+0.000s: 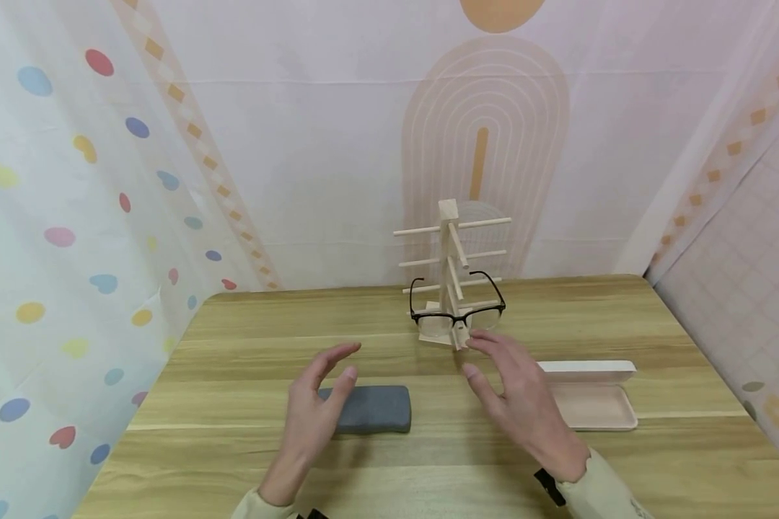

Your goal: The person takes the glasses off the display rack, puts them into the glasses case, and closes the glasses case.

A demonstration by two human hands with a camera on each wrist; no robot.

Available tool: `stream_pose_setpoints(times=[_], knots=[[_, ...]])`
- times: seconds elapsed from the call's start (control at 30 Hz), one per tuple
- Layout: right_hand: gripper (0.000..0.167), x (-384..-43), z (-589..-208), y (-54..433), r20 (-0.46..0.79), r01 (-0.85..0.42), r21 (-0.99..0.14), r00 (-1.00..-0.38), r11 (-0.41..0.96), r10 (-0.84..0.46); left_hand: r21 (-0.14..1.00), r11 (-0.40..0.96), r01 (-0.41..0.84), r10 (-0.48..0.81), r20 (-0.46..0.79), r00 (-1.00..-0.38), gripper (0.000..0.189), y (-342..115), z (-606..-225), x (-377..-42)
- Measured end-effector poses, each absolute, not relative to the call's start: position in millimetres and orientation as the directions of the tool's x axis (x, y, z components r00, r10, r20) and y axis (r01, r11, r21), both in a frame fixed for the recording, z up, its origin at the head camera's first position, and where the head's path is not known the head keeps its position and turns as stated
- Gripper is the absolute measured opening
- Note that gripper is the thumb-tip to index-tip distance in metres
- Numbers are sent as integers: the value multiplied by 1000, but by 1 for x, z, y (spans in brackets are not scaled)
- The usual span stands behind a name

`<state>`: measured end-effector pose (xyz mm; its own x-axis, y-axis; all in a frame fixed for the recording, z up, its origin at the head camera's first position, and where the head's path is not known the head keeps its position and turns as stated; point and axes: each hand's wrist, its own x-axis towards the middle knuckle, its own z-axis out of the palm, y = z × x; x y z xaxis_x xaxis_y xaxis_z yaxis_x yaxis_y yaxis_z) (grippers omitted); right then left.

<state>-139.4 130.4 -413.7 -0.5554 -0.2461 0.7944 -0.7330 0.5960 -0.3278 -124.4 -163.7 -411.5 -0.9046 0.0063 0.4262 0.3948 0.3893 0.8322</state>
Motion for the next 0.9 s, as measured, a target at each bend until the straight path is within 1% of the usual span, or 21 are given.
stream_pose_setpoints(times=[0.27, 0.33, 0.4, 0.5, 0.6, 0.73, 0.9], knots=[[58, -152, -415, 147, 815, -688, -287, -541, 667, -207, 839, 390, 379, 99, 371, -923, 46, -149, -408, -133], [61, -154, -416, 151, 805, -666, -291, -559, 687, -202, 843, 382, 379, 117, 363, -925, 49, -146, -407, -135], [61, -157, -417, 155, 782, -640, -307, -591, 705, -196, 853, 362, 376, 121, 356, -926, 50, -142, -406, -138], [56, -160, -417, 161, 739, -601, -350, -648, 718, -182, 868, 335, 366, 127, 344, -930, 53, -136, -405, -143], [52, -164, -417, 164, 703, -566, -386, -692, 729, -165, 884, 302, 357, 133, 332, -934, 55, -131, -405, -147], [51, -170, -415, 168, 672, -530, -412, -726, 741, -146, 906, 272, 324, 124, 301, -946, 57, -125, -405, -154], [51, -177, -412, 171, 654, -504, -416, -744, 757, -136, 930, 258, 262, 100, 244, -965, 59, -116, -404, -164]])
